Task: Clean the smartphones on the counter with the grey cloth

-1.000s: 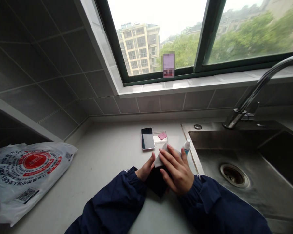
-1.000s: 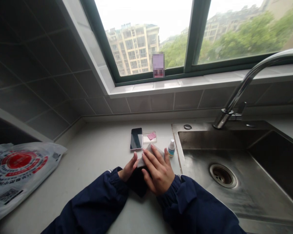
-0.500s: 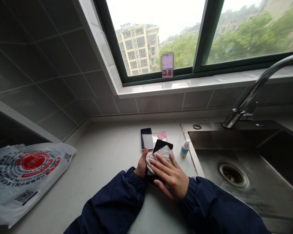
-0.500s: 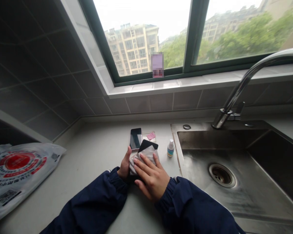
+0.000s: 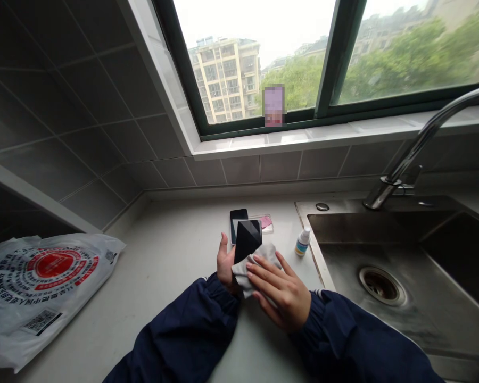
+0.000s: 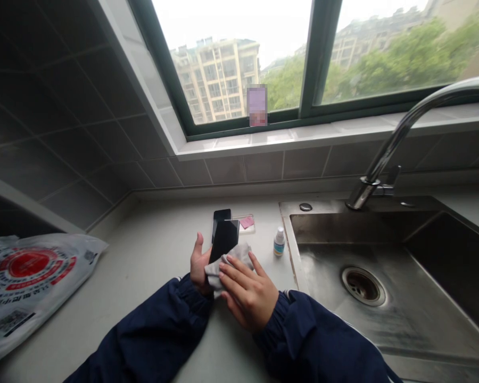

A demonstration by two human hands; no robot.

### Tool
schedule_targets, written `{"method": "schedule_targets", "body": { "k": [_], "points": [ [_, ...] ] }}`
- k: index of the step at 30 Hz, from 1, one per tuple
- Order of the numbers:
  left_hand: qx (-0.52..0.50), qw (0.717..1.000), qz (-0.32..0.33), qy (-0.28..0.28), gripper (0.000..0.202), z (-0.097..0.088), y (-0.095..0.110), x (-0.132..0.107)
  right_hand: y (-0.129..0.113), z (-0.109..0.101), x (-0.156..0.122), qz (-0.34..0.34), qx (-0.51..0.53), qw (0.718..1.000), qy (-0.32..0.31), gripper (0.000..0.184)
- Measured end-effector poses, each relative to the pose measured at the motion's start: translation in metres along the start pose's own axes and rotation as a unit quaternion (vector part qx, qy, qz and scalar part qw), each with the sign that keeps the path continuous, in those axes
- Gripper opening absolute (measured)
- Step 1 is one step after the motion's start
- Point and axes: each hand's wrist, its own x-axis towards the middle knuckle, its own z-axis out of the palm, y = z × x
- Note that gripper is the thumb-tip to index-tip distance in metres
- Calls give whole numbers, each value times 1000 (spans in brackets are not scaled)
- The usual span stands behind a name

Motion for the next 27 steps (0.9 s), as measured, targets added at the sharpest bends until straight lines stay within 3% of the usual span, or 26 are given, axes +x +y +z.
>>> {"method": "schedule_targets", "body": {
  "k": [7,12,18,27],
  "points": [
    [-5,1000,8,-4,88,1,0,0,4,-4,1,2,-19,1000,-15,41],
    [2,999,-8,-42,88,-1,-4,2,7,-2,-1,47,-55,997,-42,47],
    [20,998,-33,-58,84,-8,-7,4,16,1,-4,103,-80,991,-28,54],
    [38,995,-43,-87,82,-9,-10,4,19,4,-4,123,-94,988,-10,61]
  ]
}}
